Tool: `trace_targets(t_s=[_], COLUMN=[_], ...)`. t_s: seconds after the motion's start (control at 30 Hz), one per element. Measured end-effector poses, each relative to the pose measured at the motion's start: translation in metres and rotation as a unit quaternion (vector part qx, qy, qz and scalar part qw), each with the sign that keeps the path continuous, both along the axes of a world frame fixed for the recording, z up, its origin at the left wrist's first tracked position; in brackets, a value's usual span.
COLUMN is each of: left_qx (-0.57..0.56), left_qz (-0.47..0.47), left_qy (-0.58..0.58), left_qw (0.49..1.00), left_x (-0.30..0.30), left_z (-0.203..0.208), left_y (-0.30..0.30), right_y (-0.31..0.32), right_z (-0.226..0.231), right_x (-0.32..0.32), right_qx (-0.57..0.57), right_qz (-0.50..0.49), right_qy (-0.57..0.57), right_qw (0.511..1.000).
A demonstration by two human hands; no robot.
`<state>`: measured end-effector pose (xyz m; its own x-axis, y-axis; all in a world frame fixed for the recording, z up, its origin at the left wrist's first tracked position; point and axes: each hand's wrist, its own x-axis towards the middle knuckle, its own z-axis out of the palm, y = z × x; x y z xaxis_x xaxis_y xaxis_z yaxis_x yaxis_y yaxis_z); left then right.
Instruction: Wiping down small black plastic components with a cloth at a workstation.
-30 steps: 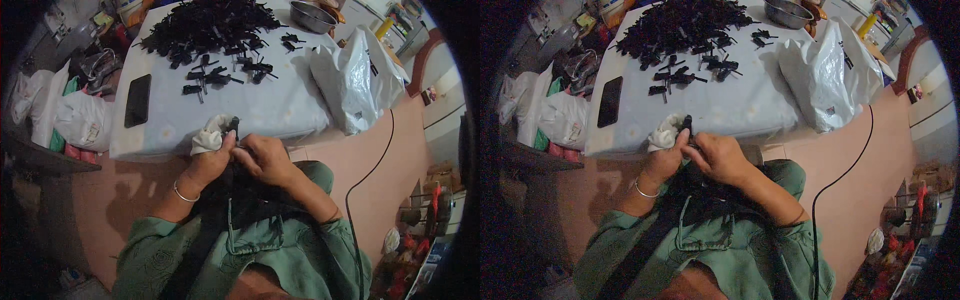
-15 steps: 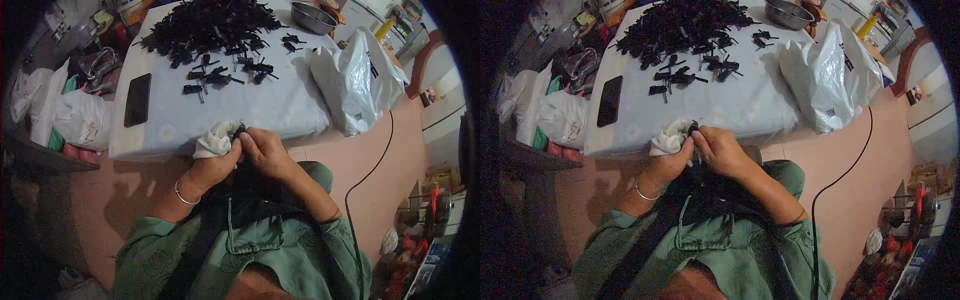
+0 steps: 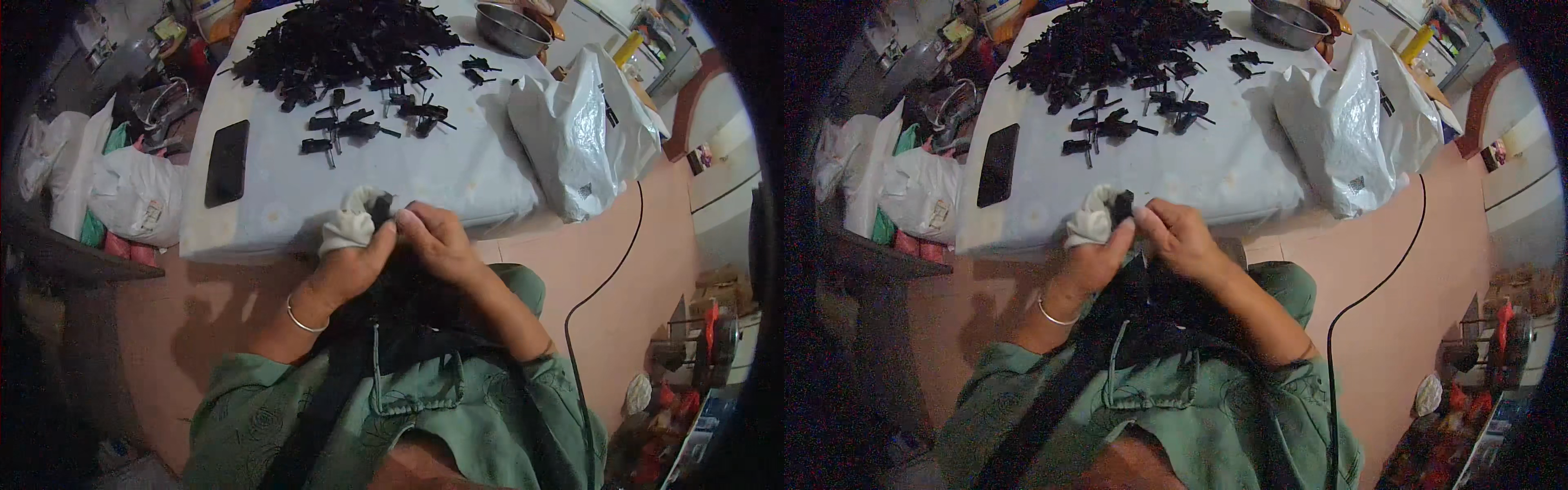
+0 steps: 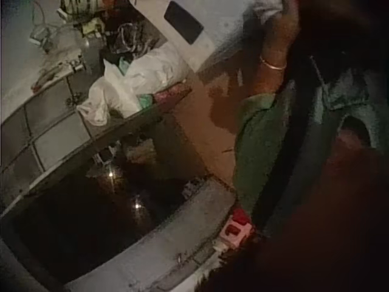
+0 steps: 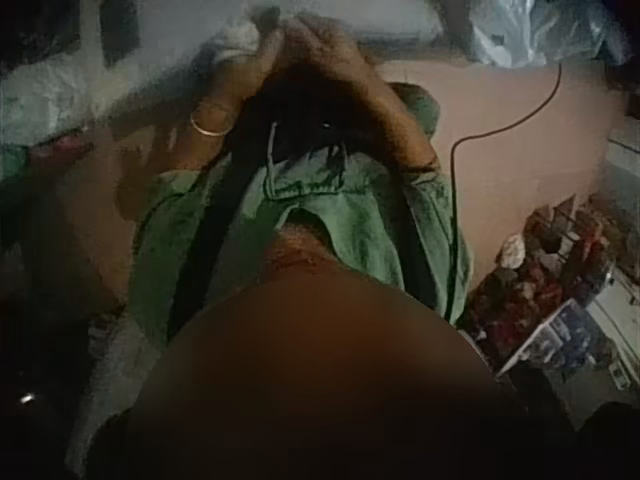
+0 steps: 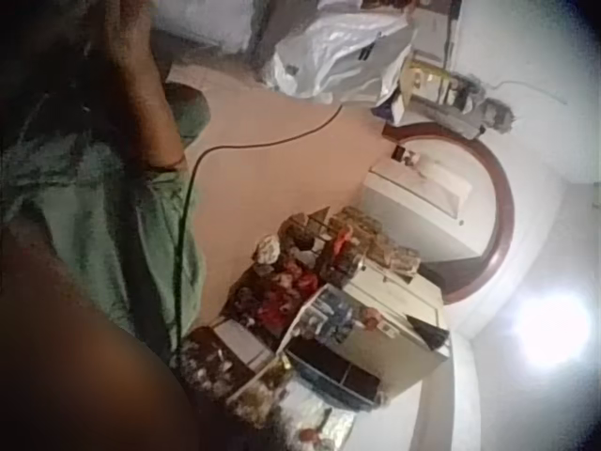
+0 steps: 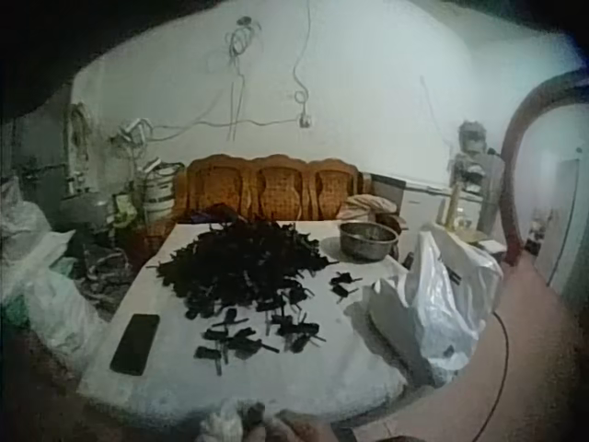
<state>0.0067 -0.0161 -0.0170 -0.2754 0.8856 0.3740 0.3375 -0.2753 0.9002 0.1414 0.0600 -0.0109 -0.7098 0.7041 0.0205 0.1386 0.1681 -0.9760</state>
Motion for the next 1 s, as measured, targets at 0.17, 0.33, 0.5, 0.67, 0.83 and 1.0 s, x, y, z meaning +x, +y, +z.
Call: trace_targets(t_s=[0.17,0.33,0.5,0.67,0.83,1.0], left_qx=[-0.074,-0.09,-0.104,-0.173,0.02,0.102], left_qz=[-0.056,-0.063,-0.136,-0.066,-0.022,-0.012], left_qy=[-0.219,-0.075,-0.092,-0.084,0.156,0.145], left_qw=[0.971,0.991,0.981,0.979,0.987,0.984], left_x=[-0.005,-0.005,-0.004,-0.003,-0.007,0.008], left_z=[-0.001,0.002,0.012,0.012,-0.013,-0.009], left_y=[-0.002,-0.004,-0.007,-0.01,-0.001,-0.002], right_y=[0.003,0.004,-0.002,-0.008,-0.006,-0.011], right_z=[-0.011,-0.014,-0.008,0.002,0.005,-0.01], right_x=[0.014,0.014,0.006,0.003,0.001,0.0], right_qx=[0.12,0.14,0.005,0.063,0.174,0.129], right_qz=[0.053,0.035,0.033,0.009,0.032,0.027], right_qy=[-0.031,0.063,0.044,0.008,-0.029,0.002], right_qw=[0.991,0.987,0.998,0.998,0.984,0.991])
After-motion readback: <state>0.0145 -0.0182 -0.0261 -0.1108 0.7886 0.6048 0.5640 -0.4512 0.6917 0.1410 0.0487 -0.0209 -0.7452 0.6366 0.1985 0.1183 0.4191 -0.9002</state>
